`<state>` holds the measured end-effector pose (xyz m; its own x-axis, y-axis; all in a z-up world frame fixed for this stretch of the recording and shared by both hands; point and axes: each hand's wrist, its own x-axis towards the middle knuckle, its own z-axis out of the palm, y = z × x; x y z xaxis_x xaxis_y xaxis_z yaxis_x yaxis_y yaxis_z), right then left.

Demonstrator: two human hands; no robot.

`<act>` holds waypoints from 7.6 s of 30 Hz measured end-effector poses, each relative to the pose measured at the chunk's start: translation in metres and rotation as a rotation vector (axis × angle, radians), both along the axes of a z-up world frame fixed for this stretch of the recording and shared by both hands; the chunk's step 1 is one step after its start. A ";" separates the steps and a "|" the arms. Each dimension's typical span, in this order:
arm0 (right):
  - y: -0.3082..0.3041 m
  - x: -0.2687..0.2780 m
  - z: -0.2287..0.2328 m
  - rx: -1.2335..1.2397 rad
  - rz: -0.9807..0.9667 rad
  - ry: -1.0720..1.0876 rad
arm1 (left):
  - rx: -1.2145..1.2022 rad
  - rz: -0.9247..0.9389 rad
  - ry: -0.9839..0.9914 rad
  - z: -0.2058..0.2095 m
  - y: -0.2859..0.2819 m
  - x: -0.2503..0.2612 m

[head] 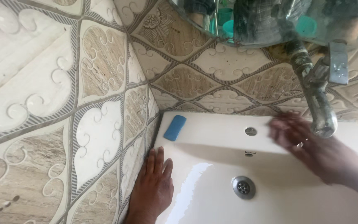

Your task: The person organizes toiletries on the sink, then washes their hands with soap and water. They proceed to scrub the sink basin with a cloth and rinse it thoroughly, finishing by wiping the surface dry.

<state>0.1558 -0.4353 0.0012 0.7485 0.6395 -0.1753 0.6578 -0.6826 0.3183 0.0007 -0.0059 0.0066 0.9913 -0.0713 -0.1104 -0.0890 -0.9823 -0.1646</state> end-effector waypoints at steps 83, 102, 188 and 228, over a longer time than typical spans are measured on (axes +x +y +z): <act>0.179 0.031 -0.020 0.488 0.308 -0.036 | 0.114 0.045 0.062 0.007 -0.007 0.003; 0.178 0.033 -0.024 0.378 0.200 0.002 | 0.121 0.027 0.043 0.000 -0.003 0.000; 0.030 -0.002 0.017 0.605 0.847 -0.151 | 0.072 0.194 0.505 -0.037 -0.096 -0.021; 0.015 0.000 -0.007 0.557 0.054 -0.007 | 0.521 -0.129 0.535 0.021 -0.070 0.000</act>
<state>0.1554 -0.4203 -0.0054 0.7118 0.6719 0.2046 0.6960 -0.7140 -0.0764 0.0003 -0.0754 0.0279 0.7803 0.0100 -0.6254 -0.3961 -0.7659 -0.5064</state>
